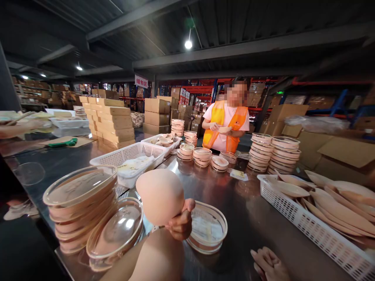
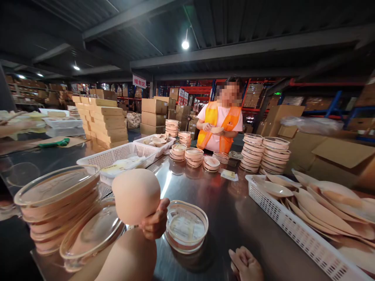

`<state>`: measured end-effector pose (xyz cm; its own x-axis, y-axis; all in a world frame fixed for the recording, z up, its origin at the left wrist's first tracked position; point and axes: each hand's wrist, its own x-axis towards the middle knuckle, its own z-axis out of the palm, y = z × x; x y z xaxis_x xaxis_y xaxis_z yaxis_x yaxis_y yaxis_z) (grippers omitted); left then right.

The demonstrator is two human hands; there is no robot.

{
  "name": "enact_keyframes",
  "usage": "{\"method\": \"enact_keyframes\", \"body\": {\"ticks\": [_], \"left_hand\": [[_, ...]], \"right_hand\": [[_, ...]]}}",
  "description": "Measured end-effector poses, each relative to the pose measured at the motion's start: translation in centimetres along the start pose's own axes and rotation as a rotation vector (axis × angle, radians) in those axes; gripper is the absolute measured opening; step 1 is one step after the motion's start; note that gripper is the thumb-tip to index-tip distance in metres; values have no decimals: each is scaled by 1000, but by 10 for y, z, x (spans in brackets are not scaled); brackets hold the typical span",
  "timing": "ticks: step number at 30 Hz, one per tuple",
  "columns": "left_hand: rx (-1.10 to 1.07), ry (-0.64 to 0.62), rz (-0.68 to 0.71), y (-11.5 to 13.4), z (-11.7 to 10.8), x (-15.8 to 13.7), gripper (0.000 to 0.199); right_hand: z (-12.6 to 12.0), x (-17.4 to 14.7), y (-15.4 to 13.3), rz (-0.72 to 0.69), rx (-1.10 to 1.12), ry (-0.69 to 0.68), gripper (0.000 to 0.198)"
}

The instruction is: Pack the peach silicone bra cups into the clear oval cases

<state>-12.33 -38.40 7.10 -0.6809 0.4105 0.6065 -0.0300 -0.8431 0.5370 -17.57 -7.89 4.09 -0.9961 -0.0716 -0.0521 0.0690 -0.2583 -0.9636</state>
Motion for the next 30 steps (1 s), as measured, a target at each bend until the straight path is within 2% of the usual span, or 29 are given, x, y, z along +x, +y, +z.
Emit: {"method": "enact_keyframes", "body": {"ticks": [3, 7, 11, 13, 18, 20, 27, 30], "left_hand": [[-3, 137, 127, 6, 1, 0, 23], [-17, 350, 315, 20, 5, -1, 17], [-25, 436, 439, 38, 9, -4, 47], [-22, 456, 461, 45, 11, -5, 47], [-9, 501, 454, 56, 12, -10, 41], [0, 510, 435, 56, 8, -10, 31], [122, 448, 306, 36, -13, -8, 15], [216, 418, 210, 30, -20, -11, 36]], "right_hand": [[11, -10, -11, 20, 22, 27, 76], [16, -14, -21, 32, 71, 29, 68], [15, -12, -22, -53, 100, 36, 57], [15, -12, -21, -73, 94, 34, 57], [21, -15, -16, -38, 92, 53, 68], [23, -18, -15, -11, 86, 60, 73], [27, -23, -17, 20, 50, 33, 77], [27, -23, -18, 42, 20, -25, 77]]}}
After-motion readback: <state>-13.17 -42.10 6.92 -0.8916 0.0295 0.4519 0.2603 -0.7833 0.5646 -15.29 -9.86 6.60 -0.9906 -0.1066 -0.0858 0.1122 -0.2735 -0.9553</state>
